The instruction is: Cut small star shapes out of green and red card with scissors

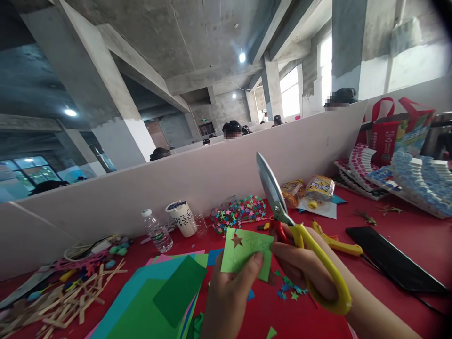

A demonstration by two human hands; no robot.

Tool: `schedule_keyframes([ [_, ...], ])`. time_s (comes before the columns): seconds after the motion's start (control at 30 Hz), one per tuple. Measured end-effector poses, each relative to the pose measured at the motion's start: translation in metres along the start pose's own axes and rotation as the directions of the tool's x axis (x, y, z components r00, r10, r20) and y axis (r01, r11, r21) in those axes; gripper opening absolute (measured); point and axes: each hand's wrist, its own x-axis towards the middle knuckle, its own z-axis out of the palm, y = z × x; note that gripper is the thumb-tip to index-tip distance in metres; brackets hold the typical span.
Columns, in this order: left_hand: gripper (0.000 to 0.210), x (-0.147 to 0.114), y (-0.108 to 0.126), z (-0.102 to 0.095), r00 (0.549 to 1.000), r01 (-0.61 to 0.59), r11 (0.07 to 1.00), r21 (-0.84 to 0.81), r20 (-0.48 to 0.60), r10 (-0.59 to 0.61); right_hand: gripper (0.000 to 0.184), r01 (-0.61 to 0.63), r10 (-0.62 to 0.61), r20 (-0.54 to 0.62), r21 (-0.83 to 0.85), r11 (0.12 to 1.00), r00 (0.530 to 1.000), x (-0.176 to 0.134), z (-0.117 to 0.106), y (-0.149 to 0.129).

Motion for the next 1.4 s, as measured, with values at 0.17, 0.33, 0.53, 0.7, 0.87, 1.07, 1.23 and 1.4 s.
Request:
schedule_keyframes([
  [0.17, 0.033, -0.006, 0.010, -0.006, 1.000, 0.028, 0.991, 0.133, -0.011, -0.027, 0.031, -0.043, 0.042, 0.029, 0.023, 0.999, 0.999, 0.000, 0.001, -0.004],
  [0.33, 0.030, -0.006, 0.017, -0.009, 0.998, 0.027, 0.979, 0.203, 0.053, -0.039, 0.028, -0.084, 0.086, 0.035, -0.050, 0.995, 0.996, -0.002, 0.003, -0.011],
  [0.53, 0.026, -0.011, 0.024, -0.014, 0.999, 0.032, 0.966, 0.256, -0.021, -0.027, 0.018, -0.107, 0.109, 0.014, -0.067, 0.992, 0.994, -0.002, 0.006, -0.006],
  [0.7, 0.029, -0.013, 0.027, -0.015, 0.997, 0.061, 0.954, 0.295, -0.070, -0.042, 0.019, -0.112, 0.115, 0.031, -0.086, 0.990, 0.993, -0.001, 0.006, -0.001],
  [0.87, 0.028, -0.009, 0.023, -0.016, 0.994, 0.058, 0.973, 0.221, -0.103, -0.035, 0.017, -0.078, 0.089, 0.119, -0.094, 0.993, 0.989, 0.000, 0.005, 0.001],
  [1.07, 0.035, 0.012, 0.020, -0.030, 0.966, -0.056, 0.998, -0.030, -0.254, 0.046, 0.034, 0.035, 0.000, 0.254, -0.132, 0.991, 0.967, -0.003, 0.001, 0.007],
  [1.23, 0.019, 0.017, 0.030, -0.034, 0.925, -0.229, 0.966, -0.121, -0.338, 0.176, 0.047, 0.097, 0.016, 0.285, -0.378, 0.921, 0.958, -0.007, -0.003, 0.007],
  [1.4, 0.019, 0.020, 0.028, -0.031, 0.858, -0.272, 0.957, -0.098, -0.475, 0.195, 0.060, 0.110, 0.058, 0.336, -0.458, 0.882, 0.940, -0.010, -0.005, -0.001],
])
